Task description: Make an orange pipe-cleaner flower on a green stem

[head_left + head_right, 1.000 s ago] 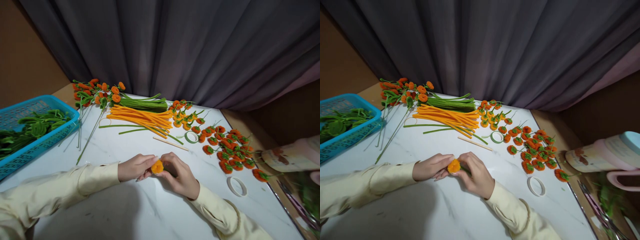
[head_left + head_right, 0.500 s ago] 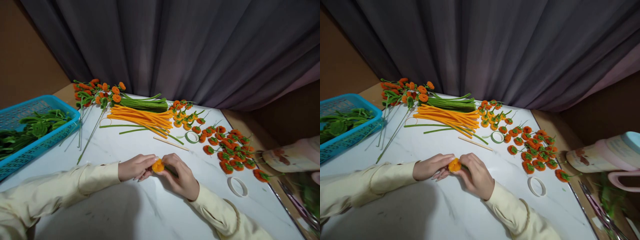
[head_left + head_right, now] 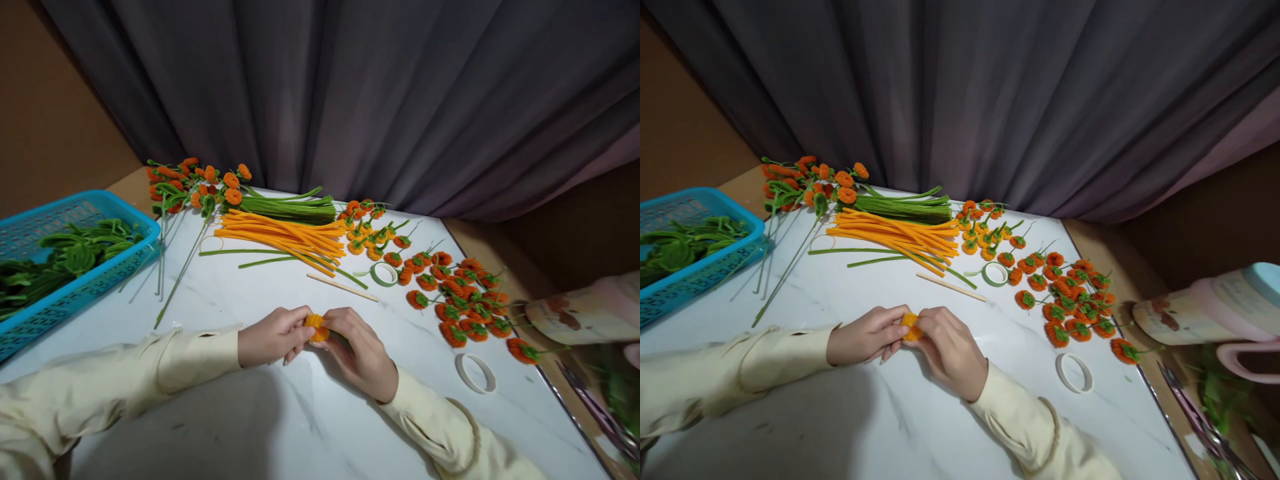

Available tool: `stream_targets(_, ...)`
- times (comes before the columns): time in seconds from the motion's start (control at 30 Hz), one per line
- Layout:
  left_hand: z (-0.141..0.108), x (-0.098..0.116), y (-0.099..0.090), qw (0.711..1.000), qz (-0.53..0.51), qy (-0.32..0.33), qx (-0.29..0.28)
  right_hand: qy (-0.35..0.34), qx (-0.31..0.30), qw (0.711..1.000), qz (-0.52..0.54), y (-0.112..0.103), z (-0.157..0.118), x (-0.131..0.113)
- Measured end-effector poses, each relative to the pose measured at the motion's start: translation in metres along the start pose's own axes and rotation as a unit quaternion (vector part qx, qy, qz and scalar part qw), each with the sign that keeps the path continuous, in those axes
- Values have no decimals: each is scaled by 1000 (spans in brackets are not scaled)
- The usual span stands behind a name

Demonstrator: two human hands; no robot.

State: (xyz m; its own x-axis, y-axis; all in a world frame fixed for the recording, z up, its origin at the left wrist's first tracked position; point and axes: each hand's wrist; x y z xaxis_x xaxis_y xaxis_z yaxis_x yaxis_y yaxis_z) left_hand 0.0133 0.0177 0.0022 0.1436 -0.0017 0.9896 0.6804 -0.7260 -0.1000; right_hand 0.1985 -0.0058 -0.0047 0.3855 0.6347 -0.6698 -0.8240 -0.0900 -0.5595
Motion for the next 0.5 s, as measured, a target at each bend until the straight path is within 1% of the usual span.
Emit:
stream_targets(0.1, 1, 0, 2, 999, 42, 16, 9, -5, -6, 1000, -10, 0, 0, 0)
stream_targets(0.2, 1, 4, 3, 995, 99, 13, 7, -12, -11, 1000, -24, 1, 0, -1)
stream_targets(0.37, 2, 12, 4, 975, 216, 48, 17, -37, -36, 998, -42, 2, -1, 0)
stream_targets(0.43, 3, 11, 3, 974, 220, 53, 21, -49, -48, 996, -64, 1, -1, 1)
stream_targets(0.5, 3, 9, 0, 982, 182, 50, 18, -57, -61, 992, -91, -2, 0, 1)
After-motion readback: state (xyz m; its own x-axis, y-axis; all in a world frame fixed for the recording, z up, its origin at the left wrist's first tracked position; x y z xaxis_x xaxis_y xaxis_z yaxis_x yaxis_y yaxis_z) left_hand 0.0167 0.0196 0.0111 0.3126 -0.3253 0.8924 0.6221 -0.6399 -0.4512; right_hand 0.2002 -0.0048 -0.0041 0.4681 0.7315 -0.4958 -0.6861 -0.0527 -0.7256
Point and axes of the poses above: each hand's wrist, its own z-axis towards the middle knuckle, its own y-axis out of the palm, x = y × z, and after that the axes turned 11 degrees about y, right-handed
